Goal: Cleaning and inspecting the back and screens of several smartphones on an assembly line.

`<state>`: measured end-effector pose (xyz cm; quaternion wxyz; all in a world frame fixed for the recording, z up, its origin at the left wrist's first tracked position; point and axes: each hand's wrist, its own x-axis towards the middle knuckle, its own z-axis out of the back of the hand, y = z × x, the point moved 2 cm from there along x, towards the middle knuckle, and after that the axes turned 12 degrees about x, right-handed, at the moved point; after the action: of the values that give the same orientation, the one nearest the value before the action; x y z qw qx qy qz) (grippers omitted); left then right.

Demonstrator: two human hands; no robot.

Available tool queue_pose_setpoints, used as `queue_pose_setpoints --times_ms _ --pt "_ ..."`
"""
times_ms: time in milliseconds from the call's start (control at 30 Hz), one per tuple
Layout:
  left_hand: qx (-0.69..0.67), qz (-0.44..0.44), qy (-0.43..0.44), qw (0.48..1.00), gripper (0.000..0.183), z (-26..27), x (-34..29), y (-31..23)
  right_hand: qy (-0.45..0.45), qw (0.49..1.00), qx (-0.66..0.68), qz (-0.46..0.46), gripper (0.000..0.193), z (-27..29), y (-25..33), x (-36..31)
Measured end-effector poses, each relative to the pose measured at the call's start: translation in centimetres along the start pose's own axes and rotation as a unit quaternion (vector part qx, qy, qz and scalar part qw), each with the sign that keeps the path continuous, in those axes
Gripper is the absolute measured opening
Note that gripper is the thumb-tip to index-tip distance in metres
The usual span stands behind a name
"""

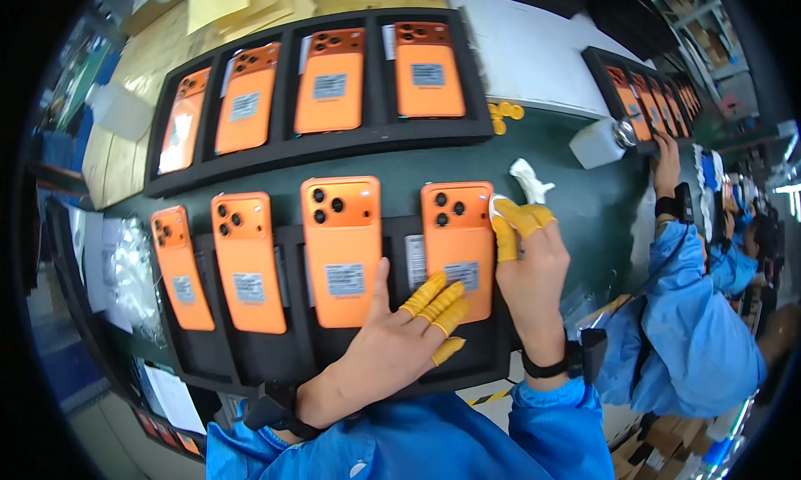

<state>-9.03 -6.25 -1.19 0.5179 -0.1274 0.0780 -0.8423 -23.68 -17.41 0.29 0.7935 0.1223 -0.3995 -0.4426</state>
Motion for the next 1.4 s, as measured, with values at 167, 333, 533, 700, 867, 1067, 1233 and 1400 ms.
queue_pose_setpoints --times_ms 167,333,533,700,867,1067,1233,1400 --pt "-0.031 0.107 -0.091 0.99 0.041 4.3 -3.8 2.7 0.079 0.988 0.073 0.111 0.03 -3.1 5.9 2.7" --pt "0.045 0.134 -0.011 0.99 0.053 2.8 -7.0 5.0 0.243 0.943 0.019 0.226 0.039 -8.8 8.0 2.3" --pt "0.034 0.118 0.02 0.992 0.054 2.7 -7.1 5.3 0.187 0.961 0.005 0.204 0.043 -9.0 8.0 0.4" --pt "0.009 0.118 0.023 0.993 0.054 3.0 -7.1 5.5 0.193 0.956 -0.043 0.215 0.045 -9.3 8.2 1.4" --pt "0.004 0.117 0.023 0.993 0.053 3.0 -6.8 5.4 0.167 0.977 0.013 0.132 0.047 -8.8 8.1 1.0" --pt "0.015 0.126 0.024 0.992 0.052 3.0 -7.0 5.4 0.157 0.984 -0.005 0.079 0.035 -8.2 6.2 4.3" --pt "0.015 0.132 0.033 0.991 0.053 2.8 -6.6 5.3 0.168 0.965 0.069 0.188 0.027 -9.2 8.1 3.6" --pt "0.014 0.137 0.012 0.99 0.052 3.1 -6.8 5.3 0.155 0.985 -0.001 0.08 0.028 -8.5 5.8 6.9"
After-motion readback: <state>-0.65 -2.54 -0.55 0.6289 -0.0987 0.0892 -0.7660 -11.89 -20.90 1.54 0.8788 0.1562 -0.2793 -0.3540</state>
